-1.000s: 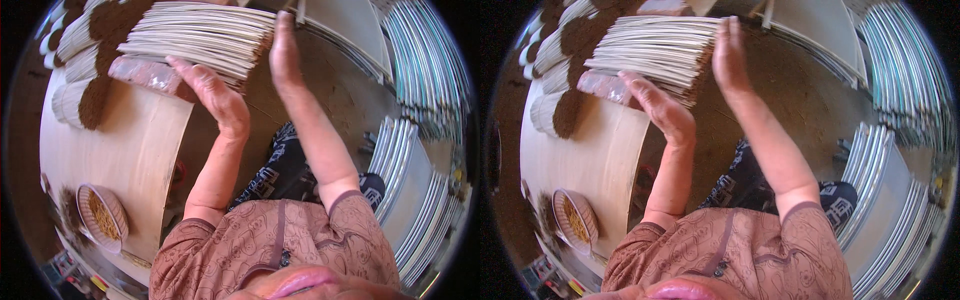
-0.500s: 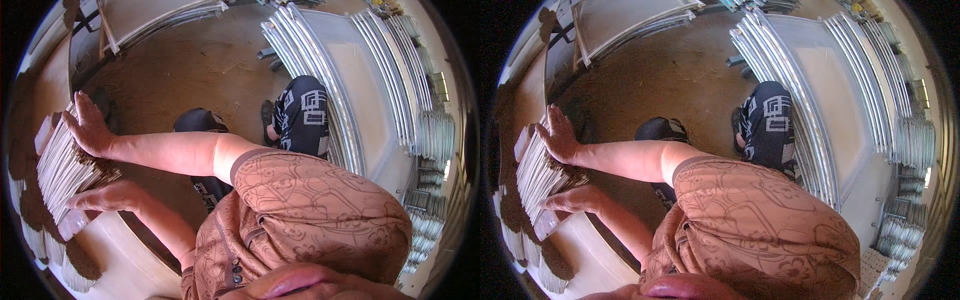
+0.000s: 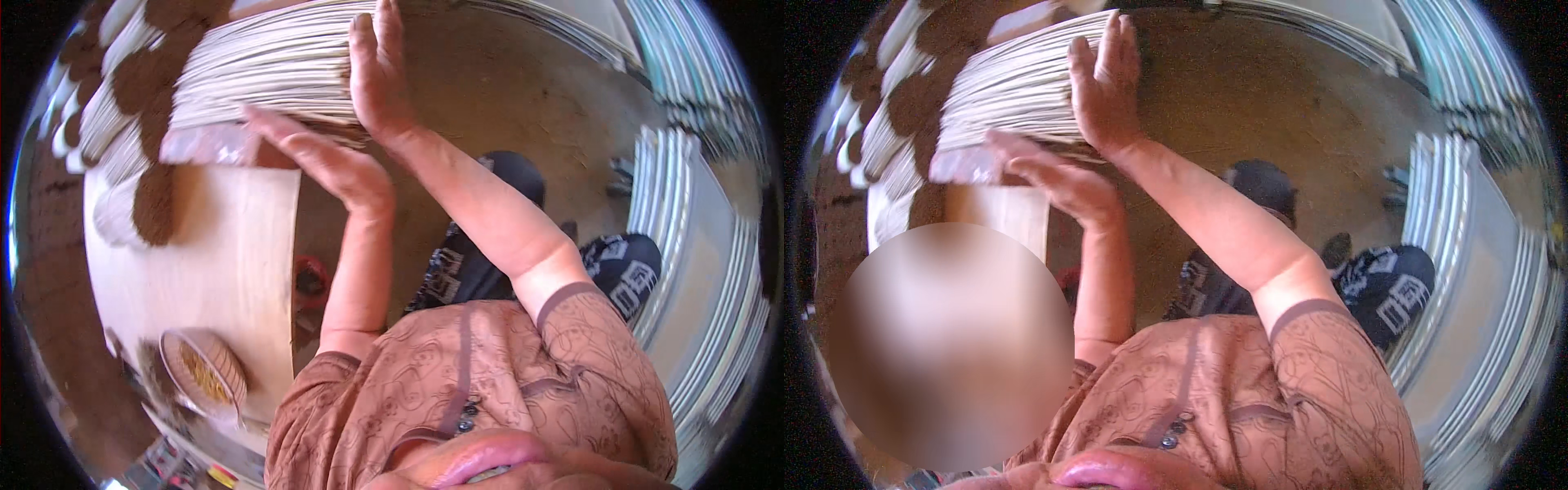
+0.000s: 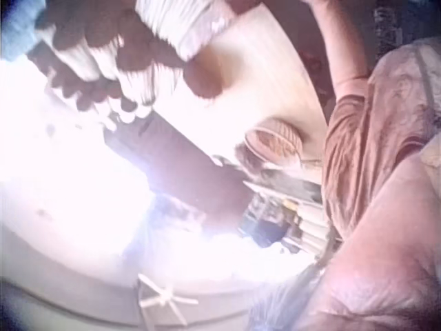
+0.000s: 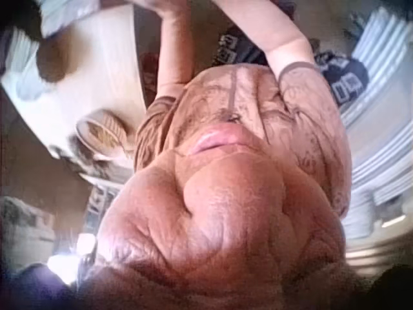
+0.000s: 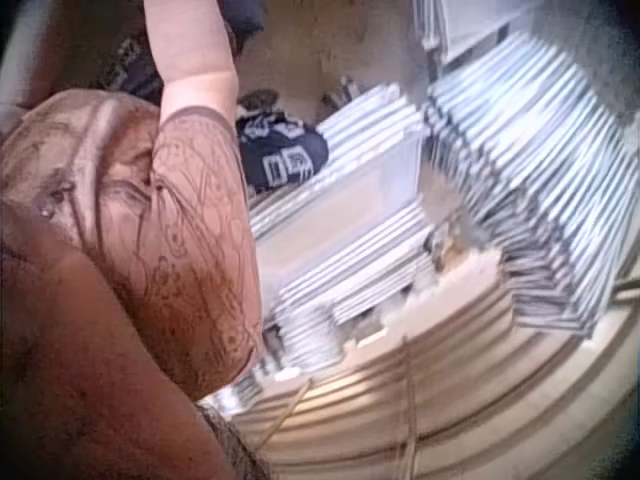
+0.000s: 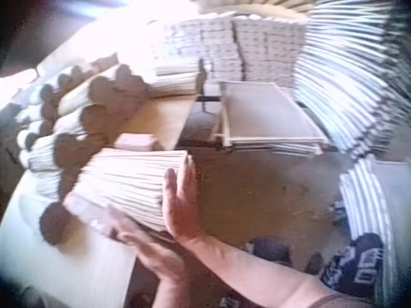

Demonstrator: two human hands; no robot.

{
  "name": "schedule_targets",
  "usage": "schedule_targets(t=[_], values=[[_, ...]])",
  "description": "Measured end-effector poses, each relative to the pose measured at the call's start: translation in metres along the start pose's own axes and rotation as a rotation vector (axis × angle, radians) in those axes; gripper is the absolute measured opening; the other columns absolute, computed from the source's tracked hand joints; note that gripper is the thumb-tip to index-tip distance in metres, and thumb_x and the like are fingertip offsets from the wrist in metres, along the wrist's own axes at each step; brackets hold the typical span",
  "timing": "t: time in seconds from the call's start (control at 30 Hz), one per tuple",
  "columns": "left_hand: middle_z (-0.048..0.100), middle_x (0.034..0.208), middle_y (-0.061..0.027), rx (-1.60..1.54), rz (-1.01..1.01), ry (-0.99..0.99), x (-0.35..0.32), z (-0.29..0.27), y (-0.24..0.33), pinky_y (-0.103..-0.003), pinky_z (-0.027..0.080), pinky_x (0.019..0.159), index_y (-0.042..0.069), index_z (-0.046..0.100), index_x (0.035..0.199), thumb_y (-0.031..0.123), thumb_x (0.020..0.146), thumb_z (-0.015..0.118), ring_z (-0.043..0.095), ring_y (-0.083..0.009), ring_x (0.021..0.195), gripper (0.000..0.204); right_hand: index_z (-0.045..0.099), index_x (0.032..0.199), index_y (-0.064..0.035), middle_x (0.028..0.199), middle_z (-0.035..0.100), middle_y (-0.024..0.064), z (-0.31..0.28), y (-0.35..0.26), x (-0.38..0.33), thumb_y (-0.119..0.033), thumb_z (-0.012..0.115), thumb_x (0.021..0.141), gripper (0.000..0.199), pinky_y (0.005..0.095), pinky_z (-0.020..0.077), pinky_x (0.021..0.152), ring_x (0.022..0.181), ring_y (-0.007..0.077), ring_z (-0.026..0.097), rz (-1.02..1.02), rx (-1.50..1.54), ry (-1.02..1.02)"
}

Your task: The person stacks drying frames, gathers thin bamboo sticks from the mesh screens, arranges the bundles on a table, and secures them with rubber bands.

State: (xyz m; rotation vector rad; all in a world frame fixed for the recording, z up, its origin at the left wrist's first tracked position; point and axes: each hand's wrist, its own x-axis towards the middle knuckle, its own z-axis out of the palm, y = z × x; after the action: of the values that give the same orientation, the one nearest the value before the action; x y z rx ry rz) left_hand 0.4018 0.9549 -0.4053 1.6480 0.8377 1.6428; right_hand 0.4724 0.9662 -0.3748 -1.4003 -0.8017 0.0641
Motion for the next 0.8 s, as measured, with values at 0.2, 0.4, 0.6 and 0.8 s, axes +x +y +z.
schedule_targets(t=[0.2,0.4,0.6,0.8], values=[[-0.001,0.163,-0.0173,-0.102,-0.068,-0.014,-0.001,-0.021,0.004,-0.042,-0.003,0.122,-0.001,0.002,0.155,0.061,0.102,0.013,-0.002,-0.0278,0.151,0.082,0.015,0.15,0.0099,0.157,0.015,0.0314,0.007,-0.003,-0.017,-0.047,0.031,0.105,0.075,0.0441,0.008,0.121,0.148,0.0414,0.013,0.034,0.057,0.015],[-0.001,0.164,-0.0165,-0.181,-0.081,-0.028,-0.012,-0.025,0.004,-0.042,-0.003,0.122,0.002,0.001,0.156,0.063,0.101,0.015,-0.001,-0.0281,0.151,0.084,0.013,0.151,0.0081,0.158,0.011,0.0306,0.012,0.002,-0.023,-0.044,0.033,0.104,0.073,0.0445,0.0062,0.121,0.148,0.0406,0.011,0.045,0.085,0.032],[-0.003,0.164,-0.017,-0.139,-0.045,-0.102,-0.02,-0.001,0.014,-0.041,-0.002,0.122,0.0,-0.003,0.155,0.061,0.101,0.013,-0.003,-0.0282,0.151,0.083,0.013,0.152,0.006,0.159,0.013,0.0275,0.021,0.059,-0.013,-0.044,0.031,0.105,0.071,0.0433,0.0068,0.122,0.149,0.0383,0.011,-0.008,0.01,-0.024],[0.003,0.162,-0.0232,0.178,-0.061,-0.227,-0.01,-0.019,0.012,-0.046,-0.002,0.12,-0.003,0.003,0.155,0.062,0.1,0.023,-0.002,-0.037,0.151,0.087,0.027,0.15,0.0051,0.156,0.027,0.0237,-0.053,0.011,-0.009,-0.044,0.034,0.105,0.067,0.0413,0.0169,0.12,0.146,0.0329,0.025,0.139,0.003,-0.046]])
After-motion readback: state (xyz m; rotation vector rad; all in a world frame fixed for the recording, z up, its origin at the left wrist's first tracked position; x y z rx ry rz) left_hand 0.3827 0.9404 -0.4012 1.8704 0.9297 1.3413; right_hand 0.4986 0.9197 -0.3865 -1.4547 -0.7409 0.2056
